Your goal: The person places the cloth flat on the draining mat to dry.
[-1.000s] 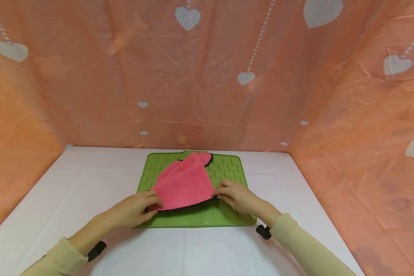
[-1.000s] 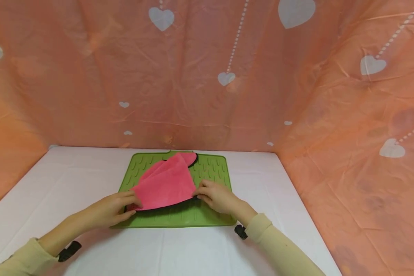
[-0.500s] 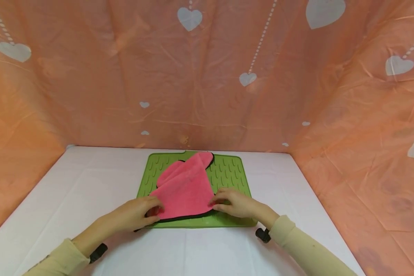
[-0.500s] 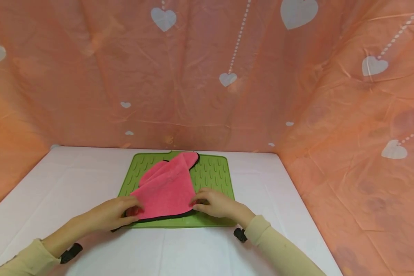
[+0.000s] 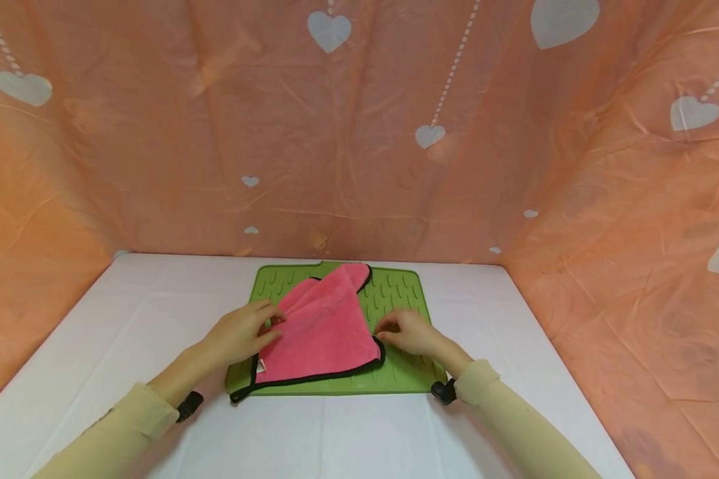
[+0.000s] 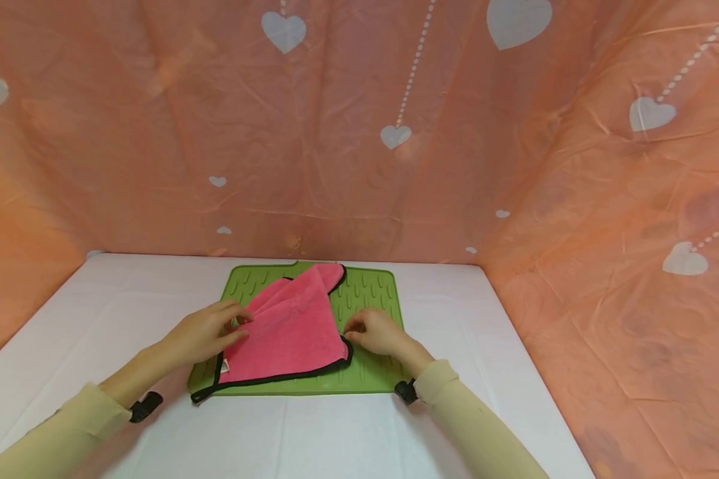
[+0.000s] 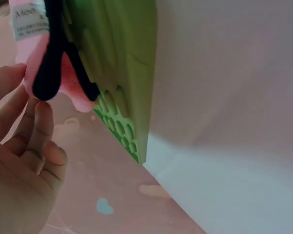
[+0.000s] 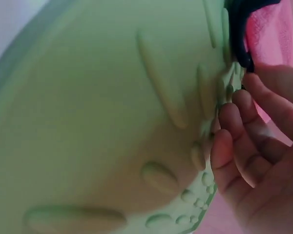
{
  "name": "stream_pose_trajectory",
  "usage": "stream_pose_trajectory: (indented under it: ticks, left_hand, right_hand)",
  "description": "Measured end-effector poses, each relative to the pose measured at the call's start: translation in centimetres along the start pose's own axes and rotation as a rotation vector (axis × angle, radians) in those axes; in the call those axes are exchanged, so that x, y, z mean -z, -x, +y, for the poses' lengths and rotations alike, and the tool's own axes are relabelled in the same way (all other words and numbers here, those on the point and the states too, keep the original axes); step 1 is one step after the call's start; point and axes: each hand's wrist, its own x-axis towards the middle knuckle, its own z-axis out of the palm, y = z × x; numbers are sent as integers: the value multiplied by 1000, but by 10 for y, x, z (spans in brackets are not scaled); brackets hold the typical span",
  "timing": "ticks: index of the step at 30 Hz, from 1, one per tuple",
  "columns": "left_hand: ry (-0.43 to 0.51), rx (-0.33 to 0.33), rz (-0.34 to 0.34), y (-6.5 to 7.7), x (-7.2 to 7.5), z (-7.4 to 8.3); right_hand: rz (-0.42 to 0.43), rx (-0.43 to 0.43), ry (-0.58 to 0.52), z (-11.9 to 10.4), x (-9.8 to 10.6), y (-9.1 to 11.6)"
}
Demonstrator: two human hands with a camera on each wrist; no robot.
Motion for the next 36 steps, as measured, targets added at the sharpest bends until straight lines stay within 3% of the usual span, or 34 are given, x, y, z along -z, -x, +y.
stream_pose_trajectory:
  ticks: [6, 16, 28, 36]
  left_hand:
    - [17, 27, -53, -4, -2, -4]
    - [78, -2, -38, -4, 0, -5]
    - [45, -2, -2, 8, -1, -6]
    - [42, -32, -3, 12, -3, -5]
  right_hand:
    - [-28, -52, 20, 1, -7, -5]
    - [18, -71, -8, 0, -7, -1]
    - [261, -193, -18, 5, 3, 32]
    - [339, -326, -8, 5, 2, 53]
